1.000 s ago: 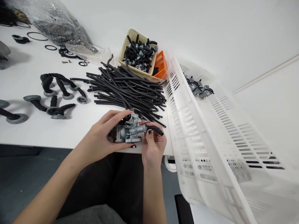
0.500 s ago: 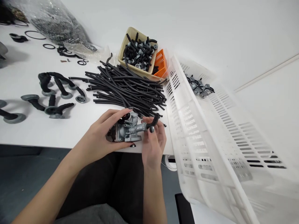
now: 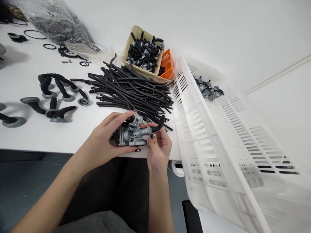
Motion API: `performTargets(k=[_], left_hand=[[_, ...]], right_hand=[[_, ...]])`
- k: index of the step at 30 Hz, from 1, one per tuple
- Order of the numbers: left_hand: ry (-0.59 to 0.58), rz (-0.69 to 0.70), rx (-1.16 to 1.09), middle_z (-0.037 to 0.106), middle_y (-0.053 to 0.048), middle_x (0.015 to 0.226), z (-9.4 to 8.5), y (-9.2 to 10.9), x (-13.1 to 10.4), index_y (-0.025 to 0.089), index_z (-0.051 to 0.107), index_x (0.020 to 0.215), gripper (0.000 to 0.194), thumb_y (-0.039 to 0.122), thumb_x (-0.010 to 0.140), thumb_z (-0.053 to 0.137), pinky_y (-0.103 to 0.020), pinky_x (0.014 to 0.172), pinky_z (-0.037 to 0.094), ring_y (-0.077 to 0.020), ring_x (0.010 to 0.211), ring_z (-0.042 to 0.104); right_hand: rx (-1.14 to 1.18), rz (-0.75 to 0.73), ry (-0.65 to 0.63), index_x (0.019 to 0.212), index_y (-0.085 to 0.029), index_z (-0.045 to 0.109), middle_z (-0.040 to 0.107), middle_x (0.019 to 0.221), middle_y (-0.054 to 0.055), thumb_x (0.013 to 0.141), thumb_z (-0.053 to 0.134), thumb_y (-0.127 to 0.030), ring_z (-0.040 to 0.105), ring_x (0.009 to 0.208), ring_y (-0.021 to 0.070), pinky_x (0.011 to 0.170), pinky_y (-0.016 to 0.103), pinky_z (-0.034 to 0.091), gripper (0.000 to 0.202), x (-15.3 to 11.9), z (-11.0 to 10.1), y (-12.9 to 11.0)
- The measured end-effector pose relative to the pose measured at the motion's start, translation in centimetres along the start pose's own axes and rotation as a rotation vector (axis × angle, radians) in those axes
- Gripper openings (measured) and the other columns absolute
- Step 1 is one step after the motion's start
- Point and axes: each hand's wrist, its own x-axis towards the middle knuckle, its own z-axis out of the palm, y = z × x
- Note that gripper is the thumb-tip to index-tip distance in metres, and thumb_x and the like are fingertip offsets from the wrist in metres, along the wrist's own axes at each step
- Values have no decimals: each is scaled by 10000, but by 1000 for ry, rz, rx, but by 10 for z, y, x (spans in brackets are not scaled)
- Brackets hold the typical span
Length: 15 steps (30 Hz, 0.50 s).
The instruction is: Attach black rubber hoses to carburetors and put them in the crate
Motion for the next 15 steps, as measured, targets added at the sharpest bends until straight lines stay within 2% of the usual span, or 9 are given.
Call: performTargets(k=[6,10,12,15], left_hand=[[-17,-28,-18,521,-16,1329,-2,1,0,329,371,1465,804,284,774,779,-247,996,475,-180,1221,551],[14,-11,-7,529,-13,1330,-1,0,-1,324,379,1465,790,337,780,774,-232,975,483,-175,1211,558],[26,0,-2,536,-12,1329,0,0,-2,316,387,1461,786,355,778,774,-227,979,480,-173,1212,559],[30,-6,-4,544,-11,1322,0,0,-2,311,387,1459,780,355,781,771,-231,980,481,-171,1207,565]], right_hand=[[-15,22,1,985,-266,747,778,941,36,823,744,-355,703,959,222,869,387,535,184,0,0,1],[-59,24,16,1018,-255,730,773,962,53,823,731,-388,698,970,238,866,406,532,236,-1,1,-3],[-76,40,29,1033,-250,717,772,955,55,808,742,-421,701,955,237,847,397,534,283,0,2,-3],[-75,55,81,950,-247,714,768,979,46,775,783,-411,697,962,220,823,359,532,249,1,3,-2]])
